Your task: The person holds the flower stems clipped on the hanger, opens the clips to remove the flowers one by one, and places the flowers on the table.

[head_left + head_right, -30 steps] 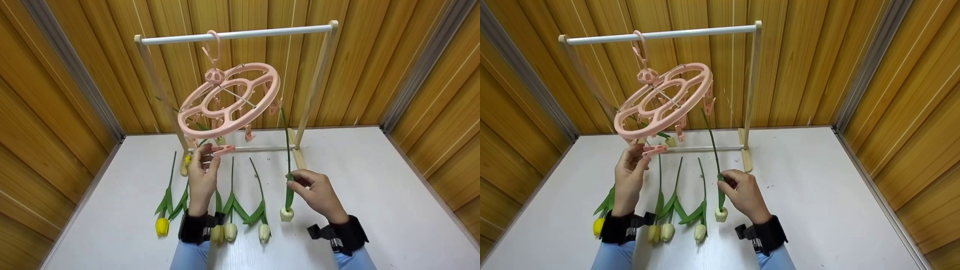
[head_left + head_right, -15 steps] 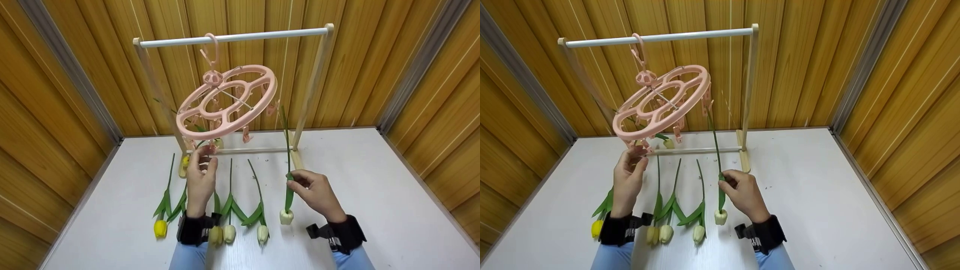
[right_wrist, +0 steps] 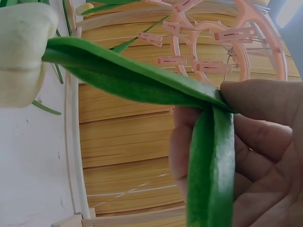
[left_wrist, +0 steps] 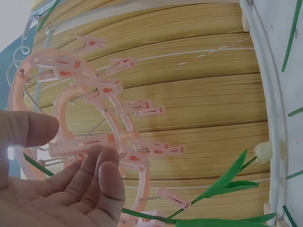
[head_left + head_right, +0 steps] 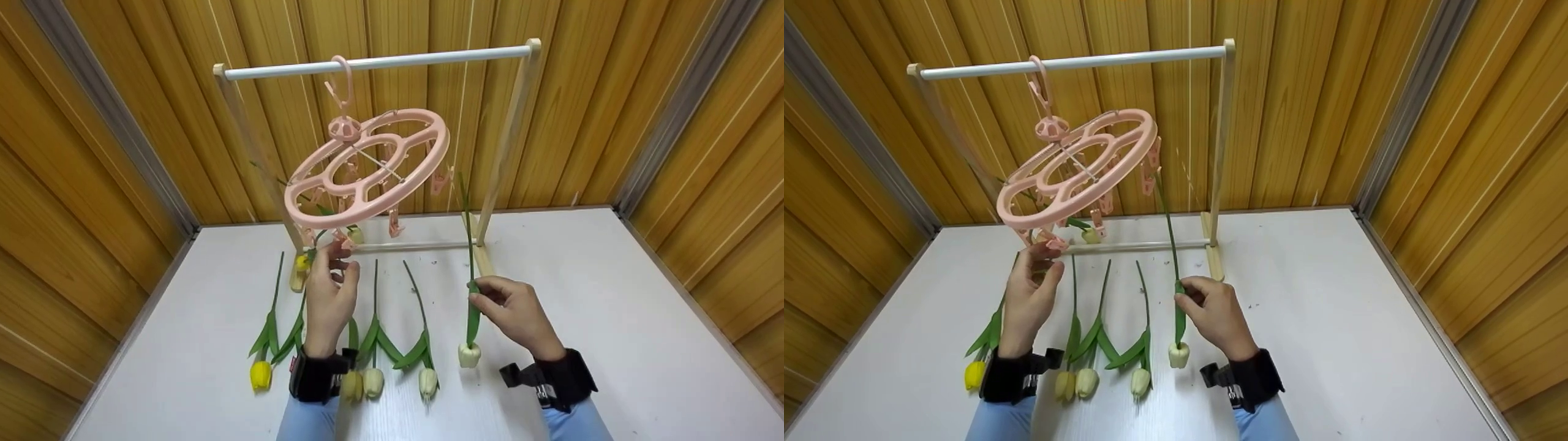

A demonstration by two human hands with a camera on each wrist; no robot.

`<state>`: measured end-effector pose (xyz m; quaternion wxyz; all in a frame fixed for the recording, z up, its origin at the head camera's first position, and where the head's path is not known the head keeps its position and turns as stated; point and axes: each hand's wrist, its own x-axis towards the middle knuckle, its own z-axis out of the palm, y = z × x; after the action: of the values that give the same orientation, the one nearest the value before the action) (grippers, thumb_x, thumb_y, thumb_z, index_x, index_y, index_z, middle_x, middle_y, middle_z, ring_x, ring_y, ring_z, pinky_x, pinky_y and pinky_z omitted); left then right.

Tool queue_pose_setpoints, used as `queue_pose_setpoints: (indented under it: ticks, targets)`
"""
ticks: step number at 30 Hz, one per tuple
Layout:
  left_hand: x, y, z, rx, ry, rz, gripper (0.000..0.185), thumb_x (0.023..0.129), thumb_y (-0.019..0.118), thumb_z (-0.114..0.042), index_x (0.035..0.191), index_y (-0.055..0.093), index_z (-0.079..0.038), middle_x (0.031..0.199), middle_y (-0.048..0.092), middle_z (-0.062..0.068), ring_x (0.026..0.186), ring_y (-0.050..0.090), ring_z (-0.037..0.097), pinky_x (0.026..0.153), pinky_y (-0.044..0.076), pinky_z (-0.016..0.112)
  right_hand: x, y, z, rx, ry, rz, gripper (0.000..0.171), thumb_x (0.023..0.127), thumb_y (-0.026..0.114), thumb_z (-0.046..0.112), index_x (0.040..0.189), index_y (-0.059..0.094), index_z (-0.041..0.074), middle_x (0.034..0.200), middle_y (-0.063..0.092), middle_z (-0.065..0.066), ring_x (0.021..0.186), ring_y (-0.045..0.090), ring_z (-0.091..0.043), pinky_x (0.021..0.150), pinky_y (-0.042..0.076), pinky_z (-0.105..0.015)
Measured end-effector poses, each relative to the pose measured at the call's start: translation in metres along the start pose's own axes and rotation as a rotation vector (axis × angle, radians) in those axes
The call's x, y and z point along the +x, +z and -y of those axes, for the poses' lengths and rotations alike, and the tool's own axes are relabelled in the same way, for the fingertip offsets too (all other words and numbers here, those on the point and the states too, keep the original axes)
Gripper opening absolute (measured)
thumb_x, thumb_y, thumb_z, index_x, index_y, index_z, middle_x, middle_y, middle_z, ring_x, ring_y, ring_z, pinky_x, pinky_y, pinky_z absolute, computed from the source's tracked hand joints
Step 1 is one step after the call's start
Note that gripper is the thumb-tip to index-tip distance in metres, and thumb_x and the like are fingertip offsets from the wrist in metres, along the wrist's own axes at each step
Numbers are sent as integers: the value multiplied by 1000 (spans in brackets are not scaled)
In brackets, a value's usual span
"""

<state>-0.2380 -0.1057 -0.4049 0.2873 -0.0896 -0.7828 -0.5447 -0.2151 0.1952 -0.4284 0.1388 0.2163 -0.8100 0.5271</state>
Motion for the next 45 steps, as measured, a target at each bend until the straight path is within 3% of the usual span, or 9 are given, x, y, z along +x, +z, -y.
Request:
queue_pose_setpoints:
  ticks: [10, 22, 33, 45]
  targets:
    - [-2, 0, -3, 74, -41, 68, 34, 95, 66, -4, 128, 61, 3, 113, 67, 16, 95, 64, 25, 76, 51, 33, 2, 0, -5, 11, 16, -1, 15, 95, 71, 1, 109, 75, -3, 91, 74, -10, 78, 69, -9, 72, 55, -20]
    - [-4, 6, -1, 193, -40, 108, 43, 93, 69, -7, 134, 60, 3, 116, 65, 20, 103, 63, 36, 82, 52, 49, 1, 0, -9, 0, 88, 19, 19, 97, 71, 4, 114, 74, -3, 94, 74, -9, 79, 70, -12, 74, 55, -23]
    - [-7, 10, 1, 261, -11, 136, 40, 94, 70, -8, 130, 61, 5, 121, 65, 23, 108, 64, 41, 87, 53, 55, 2, 1, -12, 2, 120, 27, 19, 97, 71, 6, 113, 75, -2, 92, 74, -8, 75, 69, -12, 70, 54, -23]
    - [-11, 13, 2, 297, 31, 217, 50, 97, 69, -10, 141, 54, 7, 135, 61, 26, 122, 60, 41, 99, 50, 57, 3, 5, -19, -8, 179, 36, 21, 97, 71, 8, 115, 75, -2, 88, 73, -7, 72, 66, -11, 67, 51, -23]
